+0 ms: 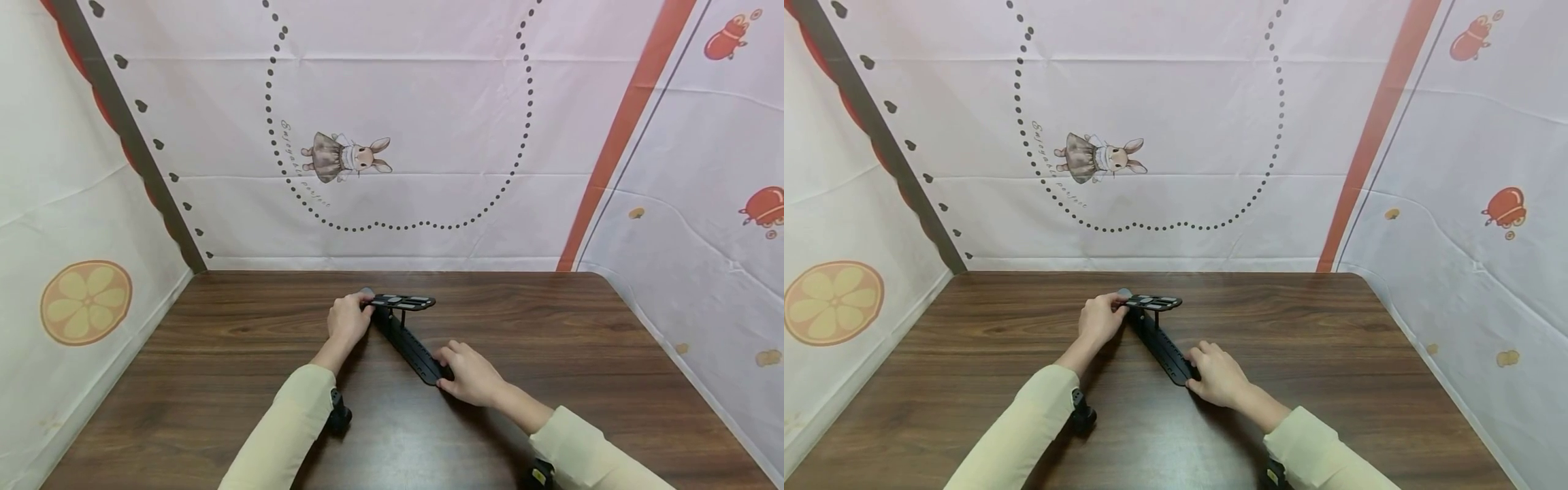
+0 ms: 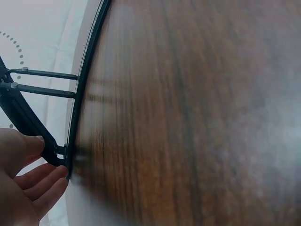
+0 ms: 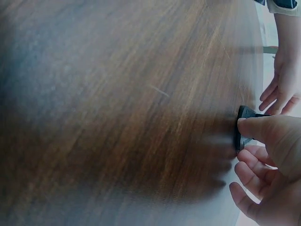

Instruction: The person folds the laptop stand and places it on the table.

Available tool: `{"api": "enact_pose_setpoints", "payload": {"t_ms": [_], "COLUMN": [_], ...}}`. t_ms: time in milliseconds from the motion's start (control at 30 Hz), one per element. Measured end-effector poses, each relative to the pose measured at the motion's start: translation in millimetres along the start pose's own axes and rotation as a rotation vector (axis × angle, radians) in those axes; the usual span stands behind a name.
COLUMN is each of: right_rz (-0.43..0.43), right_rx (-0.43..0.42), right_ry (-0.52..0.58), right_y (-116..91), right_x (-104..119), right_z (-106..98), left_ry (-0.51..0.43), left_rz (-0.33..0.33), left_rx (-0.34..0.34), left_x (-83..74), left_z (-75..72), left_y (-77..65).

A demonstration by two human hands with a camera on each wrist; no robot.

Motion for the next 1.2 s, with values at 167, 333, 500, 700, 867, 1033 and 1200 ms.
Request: {"api": "enact_pose_setpoints", "payload": {"t_ms": [167, 333, 500, 700, 867, 1033, 1200], "right_rz": [-0.025, -0.051, -0.068, -0.084, -0.097, -0.107, -0.118], "right_rx": [-0.005, -0.018, -0.002, 0.001, -0.006, -0.015, -0.035], "right_ry": [0.004, -0.004, 0.0, -0.003, -0.012, -0.039, -0.061], "right_y": [-1, -1, -2, -2, -1, 0, 0], "right_x": [1, 1, 2, 3, 4, 3, 4], "right_z": [-1, -1, 0, 1, 2, 2, 2], "left_ry": [0.0, -0.014, -0.026, -0.059, -0.096, -0.119, -0.124], "left_rz": [0.005, -0.012, -0.014, -0.024, -0.03, -0.032, -0.039], "left_rx": [-0.007, 0.0, 0.013, 0.041, 0.061, 0.081, 0.092], "left_x": [-2.0, -3.4, -5.2, -7.3, -9.9, -11.5, -12.0], "left_z": [2.1, 4.6, 5.3, 6.0, 6.8, 8.3, 8.7], "left_y": [2.0, 3.3, 4.1, 4.8, 5.6, 5.6, 5.6]}}
Point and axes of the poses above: each hand's wrist, its own y-axis towards the middle knuckle, its own z-axis out of the palm, x = y × z, the point moved 4 cm from there along y, towards the middle knuckle, and after that the axes turned 12 degrees about x, right-handed, at the moved point
